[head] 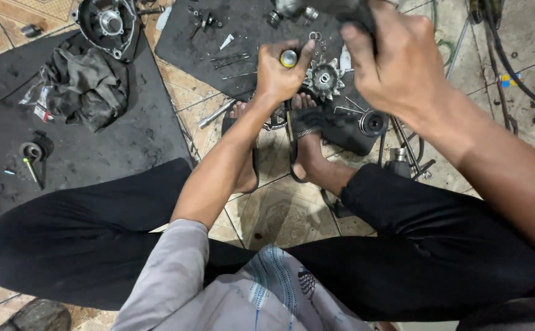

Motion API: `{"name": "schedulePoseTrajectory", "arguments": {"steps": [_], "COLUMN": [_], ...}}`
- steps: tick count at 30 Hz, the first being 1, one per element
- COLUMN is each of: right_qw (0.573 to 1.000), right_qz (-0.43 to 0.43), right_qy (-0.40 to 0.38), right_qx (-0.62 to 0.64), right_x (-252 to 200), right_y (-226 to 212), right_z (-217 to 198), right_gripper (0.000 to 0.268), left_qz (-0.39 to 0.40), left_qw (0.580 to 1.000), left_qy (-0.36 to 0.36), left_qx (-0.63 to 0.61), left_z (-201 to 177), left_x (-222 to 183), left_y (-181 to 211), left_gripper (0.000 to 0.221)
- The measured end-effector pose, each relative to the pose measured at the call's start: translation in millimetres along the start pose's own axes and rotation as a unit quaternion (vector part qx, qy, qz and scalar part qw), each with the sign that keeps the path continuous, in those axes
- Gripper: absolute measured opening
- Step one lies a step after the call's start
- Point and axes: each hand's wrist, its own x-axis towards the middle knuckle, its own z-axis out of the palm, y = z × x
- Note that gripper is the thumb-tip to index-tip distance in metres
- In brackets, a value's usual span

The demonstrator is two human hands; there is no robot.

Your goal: Disassembling and reassembling a mechanical component, possibly an alternator, to service or install a regulator.

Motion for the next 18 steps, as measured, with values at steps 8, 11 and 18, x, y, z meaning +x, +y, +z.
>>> {"name": "schedulePoseTrajectory", "arguments": {"steps": [8, 11, 18], "right_qw": [0.997, 0.993, 0.990], "right_qz": [0.049, 0.068, 0.109], "right_qy": [0.006, -0.079, -0.081], "right_qx": [0.056, -0.054, 0.029], "right_x": [0, 3, -6], "right_y": [-11, -9, -11], "right_z": [-1, -4, -6], "right_gripper": [0.024, 0.026, 0.030], "left_qz": [-0.006, -0.053, 0.015], "left_qw": [0.999, 0.997, 0.992], "left_qy": [-0.030, -0.048, -0.117], "left_qx": [0.019, -0.008, -0.045], "left_z": [-1, -3, -6], "left_x": [0, 3, -2], "left_y": [-11, -17, -17], "left_gripper": [0.030, 0.030, 0.028]}}
